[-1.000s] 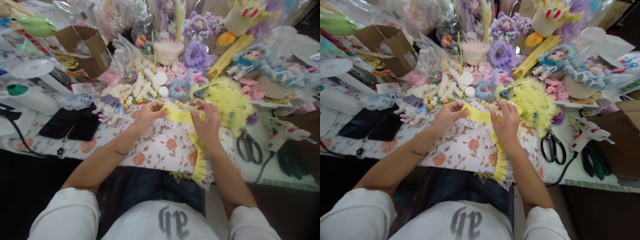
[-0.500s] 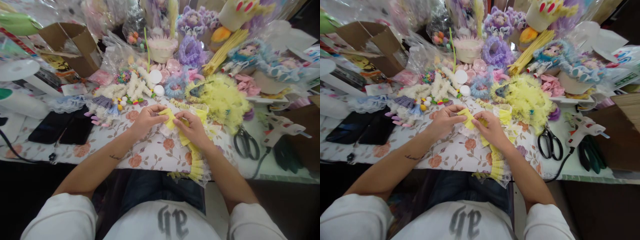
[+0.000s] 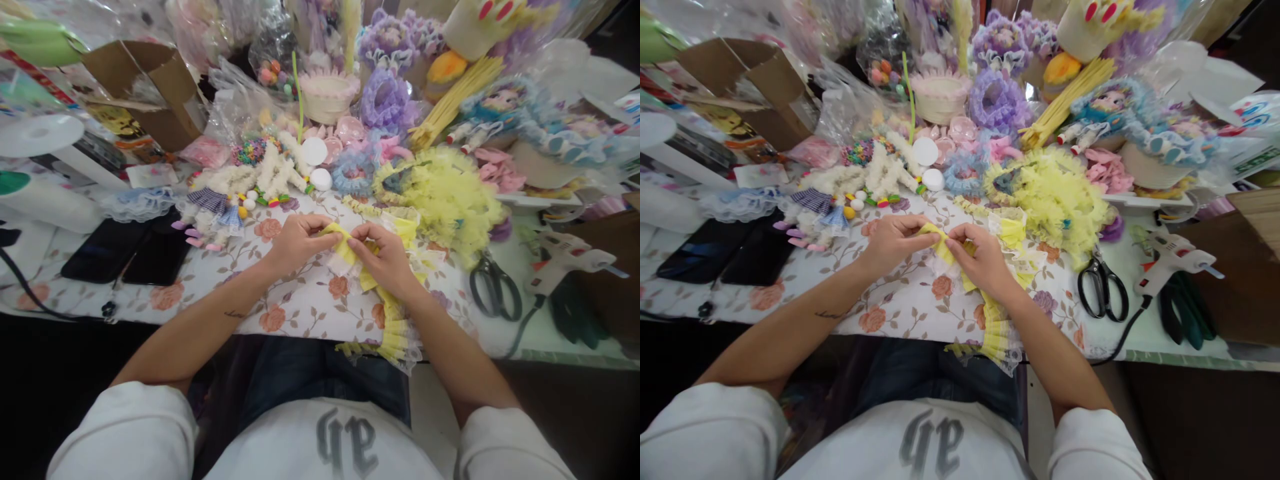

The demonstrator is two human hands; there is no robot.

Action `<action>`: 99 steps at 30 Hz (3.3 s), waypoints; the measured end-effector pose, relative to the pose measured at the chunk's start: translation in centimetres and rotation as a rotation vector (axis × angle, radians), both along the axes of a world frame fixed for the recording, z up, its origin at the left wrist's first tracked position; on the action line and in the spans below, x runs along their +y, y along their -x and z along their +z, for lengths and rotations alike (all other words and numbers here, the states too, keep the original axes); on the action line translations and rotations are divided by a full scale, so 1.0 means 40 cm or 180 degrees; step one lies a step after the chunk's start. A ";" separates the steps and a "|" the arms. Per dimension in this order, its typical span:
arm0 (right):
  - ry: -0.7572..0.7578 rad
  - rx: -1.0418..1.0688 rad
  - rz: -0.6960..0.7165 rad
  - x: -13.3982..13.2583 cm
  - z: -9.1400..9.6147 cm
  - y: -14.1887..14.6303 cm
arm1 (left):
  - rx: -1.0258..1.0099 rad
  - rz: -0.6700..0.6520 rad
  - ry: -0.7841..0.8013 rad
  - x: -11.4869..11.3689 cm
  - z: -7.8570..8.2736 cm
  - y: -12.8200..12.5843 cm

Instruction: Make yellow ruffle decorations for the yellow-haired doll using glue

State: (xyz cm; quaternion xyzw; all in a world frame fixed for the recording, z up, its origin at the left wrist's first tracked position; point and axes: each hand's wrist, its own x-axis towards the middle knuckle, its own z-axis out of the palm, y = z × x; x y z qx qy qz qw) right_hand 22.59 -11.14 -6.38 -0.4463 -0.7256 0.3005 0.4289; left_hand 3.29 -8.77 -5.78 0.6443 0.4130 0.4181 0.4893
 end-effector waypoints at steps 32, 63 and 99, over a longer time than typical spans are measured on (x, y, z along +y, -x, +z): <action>0.0204 0.0548 -0.0319 -0.008 -0.005 0.014 | 0.0176 -0.0377 0.0034 0.018 -0.020 0.016; 0.0399 0.0674 -0.0373 0.004 -0.017 0.022 | 0.0665 -0.0166 0.0015 -0.009 0.011 -0.002; 0.0420 0.0329 0.0019 0.024 -0.020 -0.010 | -0.0986 -0.0111 0.1135 0.024 -0.017 0.016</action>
